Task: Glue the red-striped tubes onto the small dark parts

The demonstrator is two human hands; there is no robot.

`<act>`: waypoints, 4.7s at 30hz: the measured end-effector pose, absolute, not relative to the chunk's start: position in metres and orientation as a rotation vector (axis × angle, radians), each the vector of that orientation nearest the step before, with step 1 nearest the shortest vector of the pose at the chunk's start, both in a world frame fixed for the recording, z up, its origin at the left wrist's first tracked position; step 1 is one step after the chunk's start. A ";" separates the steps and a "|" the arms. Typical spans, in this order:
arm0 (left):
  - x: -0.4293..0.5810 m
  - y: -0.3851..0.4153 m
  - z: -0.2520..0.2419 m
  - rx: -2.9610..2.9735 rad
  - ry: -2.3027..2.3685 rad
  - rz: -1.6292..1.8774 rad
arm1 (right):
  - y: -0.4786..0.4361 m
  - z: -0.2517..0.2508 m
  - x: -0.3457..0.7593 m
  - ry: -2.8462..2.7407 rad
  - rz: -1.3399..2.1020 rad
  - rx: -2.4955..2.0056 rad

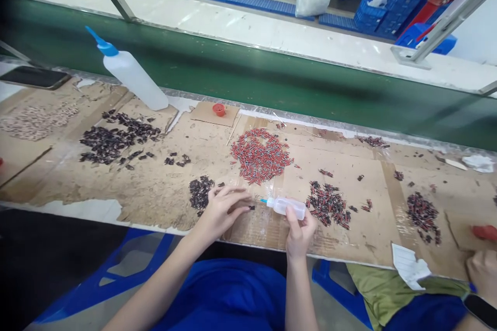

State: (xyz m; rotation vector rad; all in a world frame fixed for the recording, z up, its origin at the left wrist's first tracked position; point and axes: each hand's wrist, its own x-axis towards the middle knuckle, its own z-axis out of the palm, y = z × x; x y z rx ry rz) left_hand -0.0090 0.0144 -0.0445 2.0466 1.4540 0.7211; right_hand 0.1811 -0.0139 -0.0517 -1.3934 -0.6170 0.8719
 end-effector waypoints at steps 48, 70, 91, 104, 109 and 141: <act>0.000 0.026 -0.044 1.861 1.468 0.738 | -0.001 -0.036 0.172 -0.942 0.745 -1.587; -0.016 0.032 -0.045 1.968 1.455 0.773 | -0.001 -0.049 0.176 -0.702 0.729 -1.333; 0.002 0.040 -0.031 2.053 1.445 0.943 | -0.052 -0.043 0.133 -1.040 0.579 -1.411; 0.011 -0.001 -0.020 1.438 1.041 1.184 | -0.034 -0.038 0.121 -0.399 1.283 -1.176; 0.002 0.007 -0.030 1.727 1.143 1.136 | -0.035 -0.027 0.124 -0.396 1.267 -1.220; -0.002 -0.002 -0.009 1.723 1.118 1.135 | -0.040 -0.018 0.121 -0.865 0.889 -1.430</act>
